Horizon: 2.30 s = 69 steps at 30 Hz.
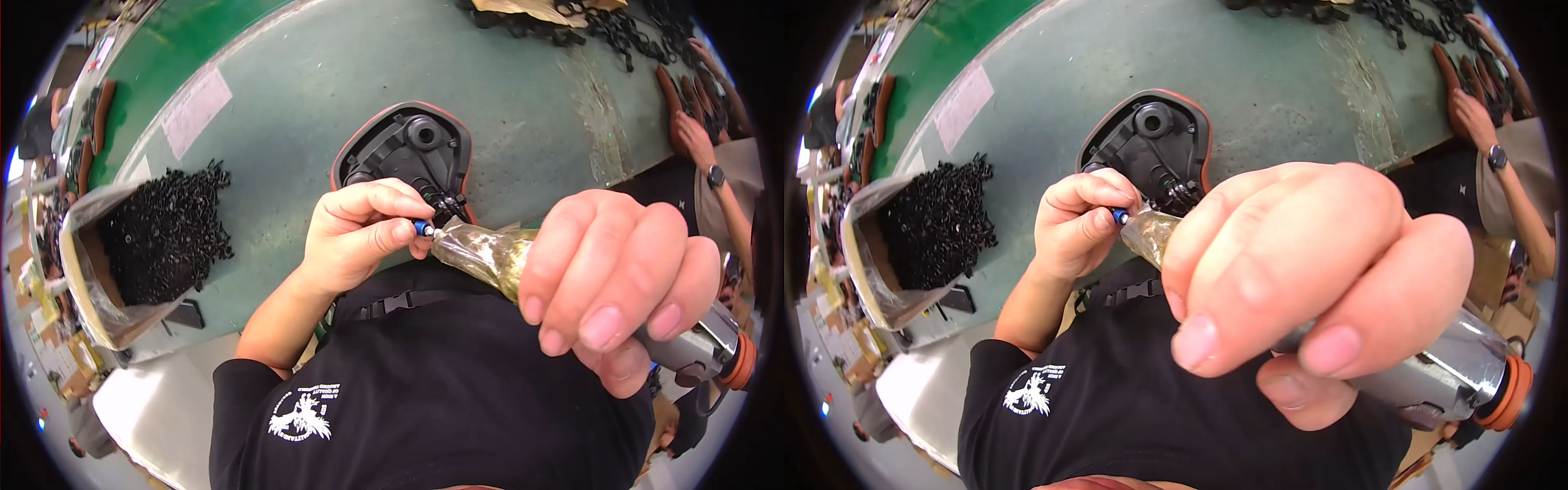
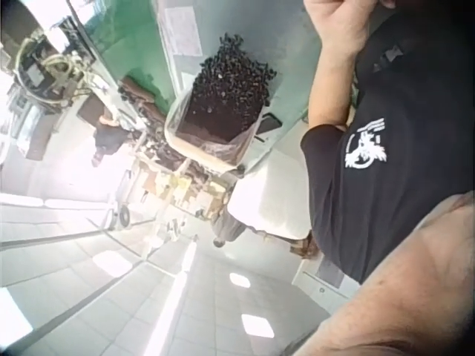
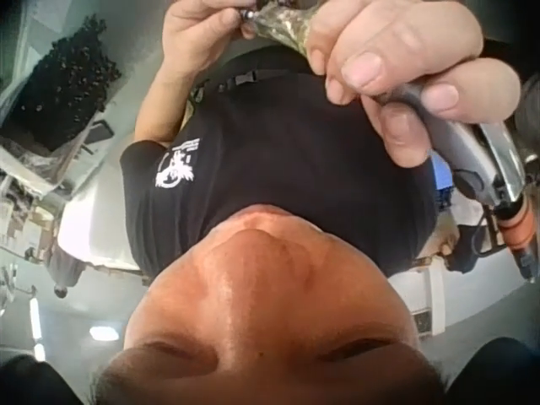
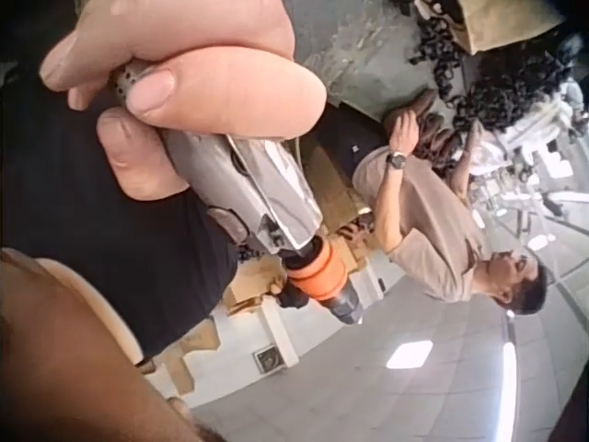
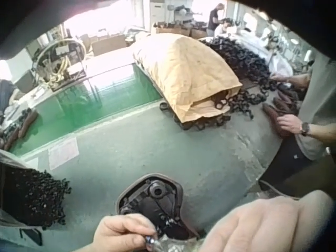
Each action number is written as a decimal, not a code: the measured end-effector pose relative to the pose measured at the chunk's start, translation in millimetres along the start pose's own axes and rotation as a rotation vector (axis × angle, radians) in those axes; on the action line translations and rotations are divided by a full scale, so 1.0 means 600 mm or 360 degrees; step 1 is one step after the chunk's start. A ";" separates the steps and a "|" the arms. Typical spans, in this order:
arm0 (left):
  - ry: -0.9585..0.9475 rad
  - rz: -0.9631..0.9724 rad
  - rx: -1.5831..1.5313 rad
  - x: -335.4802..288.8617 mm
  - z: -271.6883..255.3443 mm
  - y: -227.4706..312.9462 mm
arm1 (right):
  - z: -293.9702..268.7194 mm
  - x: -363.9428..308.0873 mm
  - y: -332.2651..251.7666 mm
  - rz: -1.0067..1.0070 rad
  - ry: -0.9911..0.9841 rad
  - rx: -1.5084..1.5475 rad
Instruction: Assembling components onto bicycle seats using a pneumatic tool on a production line.
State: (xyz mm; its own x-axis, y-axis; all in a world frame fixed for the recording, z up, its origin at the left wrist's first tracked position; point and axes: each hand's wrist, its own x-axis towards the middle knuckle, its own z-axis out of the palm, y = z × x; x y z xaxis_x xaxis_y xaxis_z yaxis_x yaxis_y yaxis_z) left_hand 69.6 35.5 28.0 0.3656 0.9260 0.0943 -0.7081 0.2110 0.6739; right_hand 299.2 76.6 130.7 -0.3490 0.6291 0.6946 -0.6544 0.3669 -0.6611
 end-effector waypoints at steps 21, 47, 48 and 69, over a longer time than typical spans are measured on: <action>-0.0873 0.0368 0.2644 0.194 -0.095 0.077 | -0.035 -0.025 -0.010 0.0045 0.0023 -0.0647; -0.0740 0.0051 0.1540 0.200 -0.169 -0.006 | -0.012 0.005 0.130 0.0402 0.0016 -0.0910; -0.0728 0.0058 0.1526 0.201 -0.170 -0.008 | -0.017 0.010 0.134 0.0416 -0.0001 -0.0891; 0.0734 0.0548 0.1487 0.112 -0.285 0.203 | -0.110 -0.080 0.059 0.0136 0.0508 -0.0955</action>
State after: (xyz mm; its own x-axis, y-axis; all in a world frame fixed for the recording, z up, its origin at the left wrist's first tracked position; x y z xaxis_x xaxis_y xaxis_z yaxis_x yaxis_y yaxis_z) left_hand -95.5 177.1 -9.0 -0.1630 0.9590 0.2317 0.0795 -0.2213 0.9720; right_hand 337.0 104.5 55.2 -0.1079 0.8103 0.5761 -0.1162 0.5652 -0.8167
